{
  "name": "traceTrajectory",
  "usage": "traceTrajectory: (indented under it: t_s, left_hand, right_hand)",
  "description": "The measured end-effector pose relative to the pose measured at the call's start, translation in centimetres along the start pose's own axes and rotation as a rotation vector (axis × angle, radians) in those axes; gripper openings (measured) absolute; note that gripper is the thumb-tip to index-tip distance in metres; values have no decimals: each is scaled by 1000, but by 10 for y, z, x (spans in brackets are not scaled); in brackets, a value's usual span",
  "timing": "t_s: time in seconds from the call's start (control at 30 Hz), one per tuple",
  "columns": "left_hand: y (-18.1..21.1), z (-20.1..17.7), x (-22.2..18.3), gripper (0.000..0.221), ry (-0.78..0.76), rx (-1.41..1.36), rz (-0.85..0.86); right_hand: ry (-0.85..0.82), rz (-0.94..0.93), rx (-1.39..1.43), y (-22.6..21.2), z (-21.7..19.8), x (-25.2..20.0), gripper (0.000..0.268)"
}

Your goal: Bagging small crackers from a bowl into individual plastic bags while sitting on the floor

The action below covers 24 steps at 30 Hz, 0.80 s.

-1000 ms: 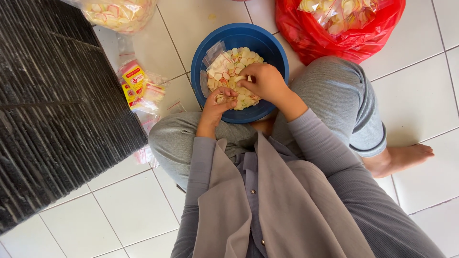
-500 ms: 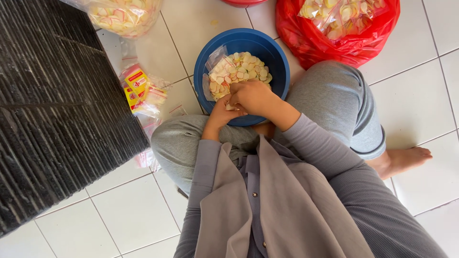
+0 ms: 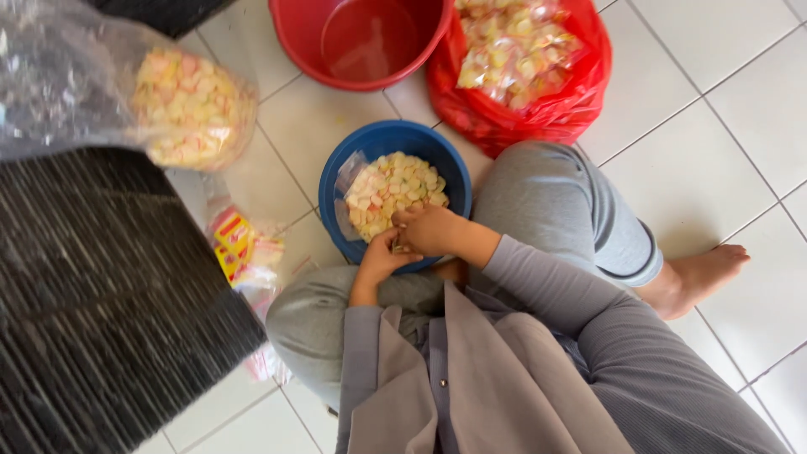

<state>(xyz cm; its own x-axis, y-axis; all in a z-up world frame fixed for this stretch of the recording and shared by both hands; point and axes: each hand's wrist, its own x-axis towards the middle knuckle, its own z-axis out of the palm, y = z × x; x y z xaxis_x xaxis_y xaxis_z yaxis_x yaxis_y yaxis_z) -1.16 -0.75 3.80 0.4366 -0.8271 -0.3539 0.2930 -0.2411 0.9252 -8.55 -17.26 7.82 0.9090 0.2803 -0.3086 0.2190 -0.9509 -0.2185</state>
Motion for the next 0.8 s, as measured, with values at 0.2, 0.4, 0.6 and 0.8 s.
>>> traceTrajectory:
  t_s: [0.2,0.4,0.6,0.8]
  left_hand:
    - [-28,8,12,48,-34,163,24]
    - [14,28,10,18,-41,66,21]
    - [23,22,14,35,38,-94,7]
    - [-12,-6,28,52,119,-334,125]
  right_hand:
    - [321,106,120,38,61,9,17]
    - [421,74,417,32,18,-15,8]
    - [349,150,235,65,-27,-25,14]
    - [490,687,614,206,-95,-44,31]
